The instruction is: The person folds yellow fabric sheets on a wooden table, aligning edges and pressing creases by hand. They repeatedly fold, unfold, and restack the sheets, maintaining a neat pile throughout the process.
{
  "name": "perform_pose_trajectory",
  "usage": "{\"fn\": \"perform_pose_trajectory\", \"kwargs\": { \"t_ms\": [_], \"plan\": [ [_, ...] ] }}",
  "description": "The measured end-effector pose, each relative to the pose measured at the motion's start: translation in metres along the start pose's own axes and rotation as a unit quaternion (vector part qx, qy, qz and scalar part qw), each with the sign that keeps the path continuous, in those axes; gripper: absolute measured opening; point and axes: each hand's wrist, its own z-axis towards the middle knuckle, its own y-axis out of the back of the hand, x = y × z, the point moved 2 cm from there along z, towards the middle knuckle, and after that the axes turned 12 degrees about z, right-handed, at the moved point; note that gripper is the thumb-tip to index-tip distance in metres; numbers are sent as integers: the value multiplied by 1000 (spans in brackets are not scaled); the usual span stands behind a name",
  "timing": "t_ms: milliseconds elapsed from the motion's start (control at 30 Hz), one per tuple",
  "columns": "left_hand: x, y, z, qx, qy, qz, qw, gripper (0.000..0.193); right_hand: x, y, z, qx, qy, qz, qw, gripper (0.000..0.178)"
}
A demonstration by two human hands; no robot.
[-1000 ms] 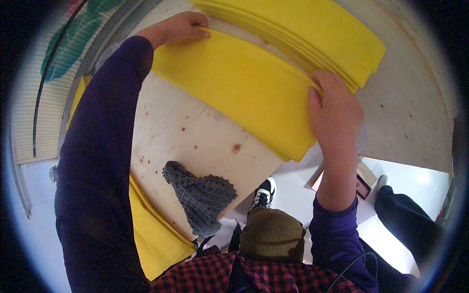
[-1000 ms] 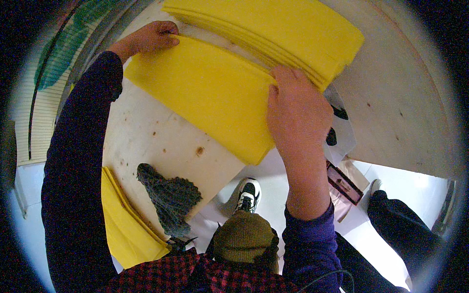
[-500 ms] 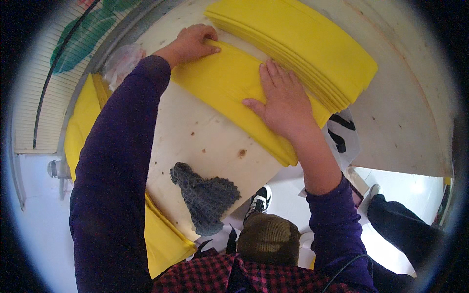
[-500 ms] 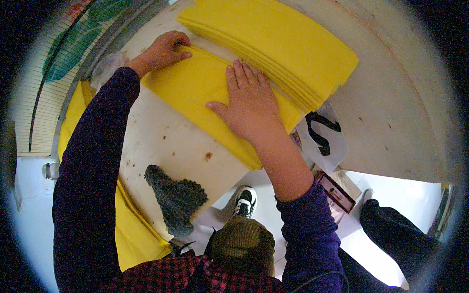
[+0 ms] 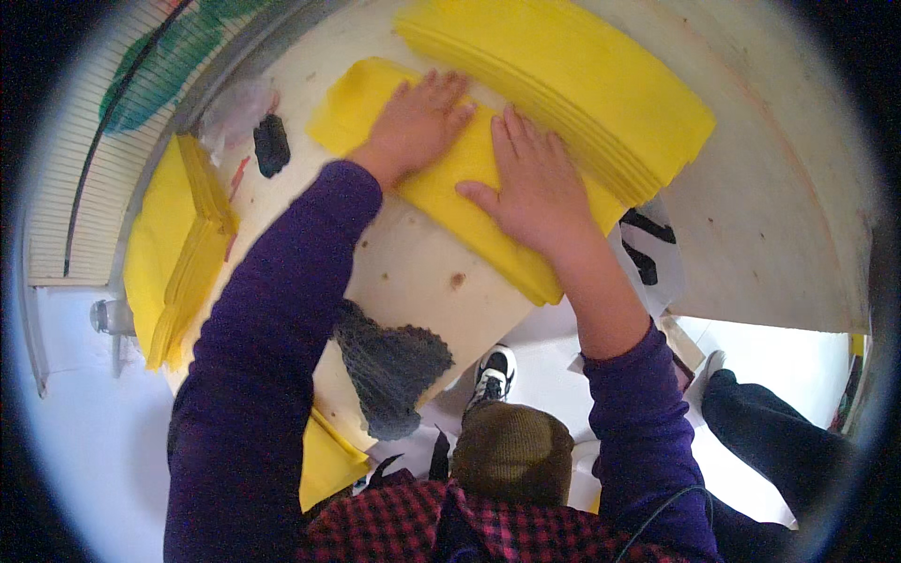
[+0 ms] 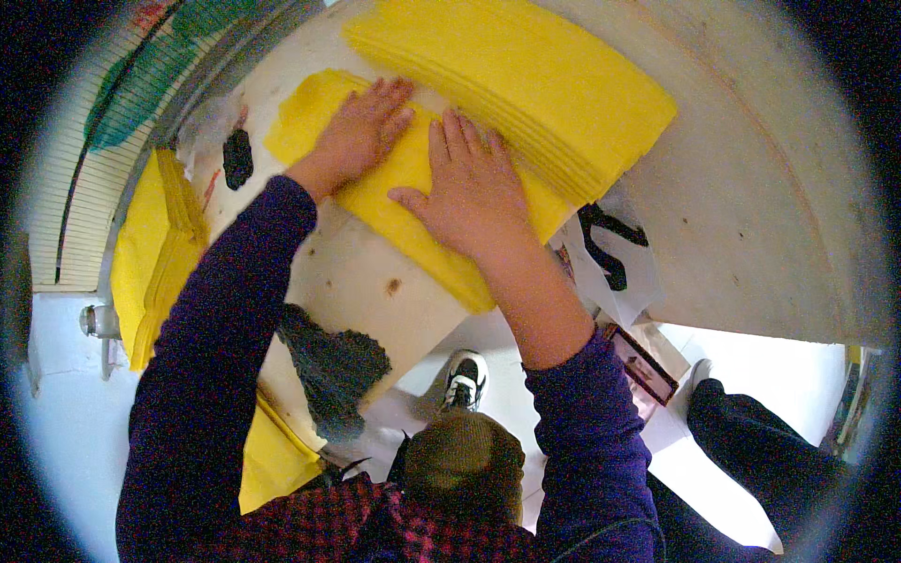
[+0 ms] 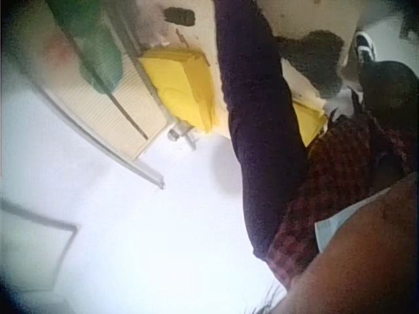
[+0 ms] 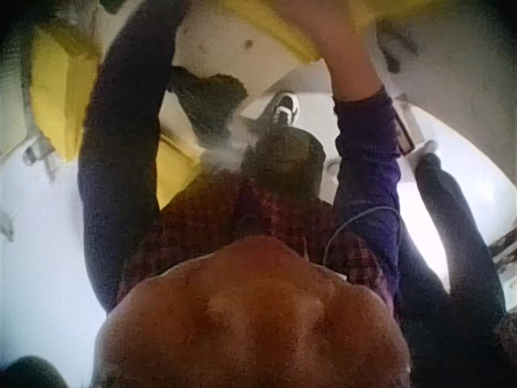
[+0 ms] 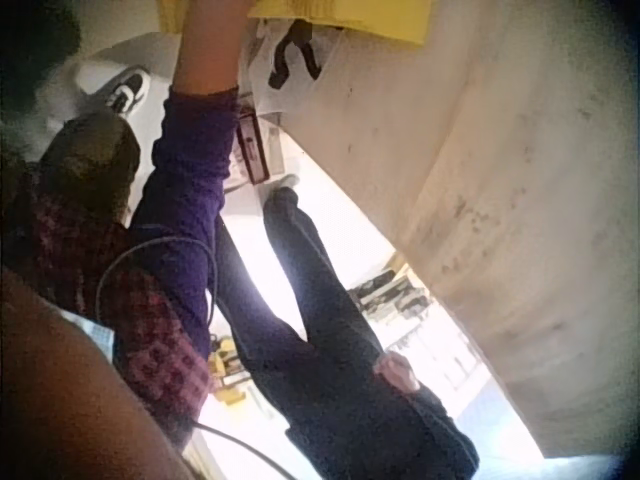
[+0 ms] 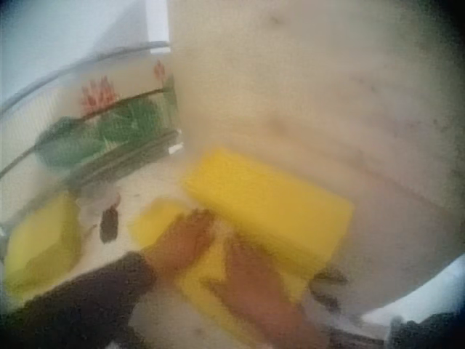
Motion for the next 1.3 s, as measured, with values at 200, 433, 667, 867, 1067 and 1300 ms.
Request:
{"fn": "perform_pose_trajectory", "kwargs": {
  "t_ms": [200, 433, 667, 867, 1067, 1300],
  "plan": [
    [61, -27, 6, 11, 39, 45, 998, 56, 0, 1, -3, -7, 10, -14, 1000, 84],
    [73, -25, 6, 41, 143, 64, 987, 68, -9, 15, -23, 14, -23, -13, 1000, 95],
    [75, -26, 5, 30, 172, 40, 984, 70, -21, 32, -63, 37, -33, -11, 999, 90],
    [70, -14, 6, 65, 185, 45, 980, 73, -18, 37, -72, 23, -41, -7, 999, 90],
    [87, 11, -18, 60, 207, 44, 975, 73, -23, 31, -71, 49, -65, -29, 996, 88],
    [101, 142, -139, -81, 103, -35, 991, 59, -17, 45, -72, 29, -70, -35, 997, 78]
  ]
}}
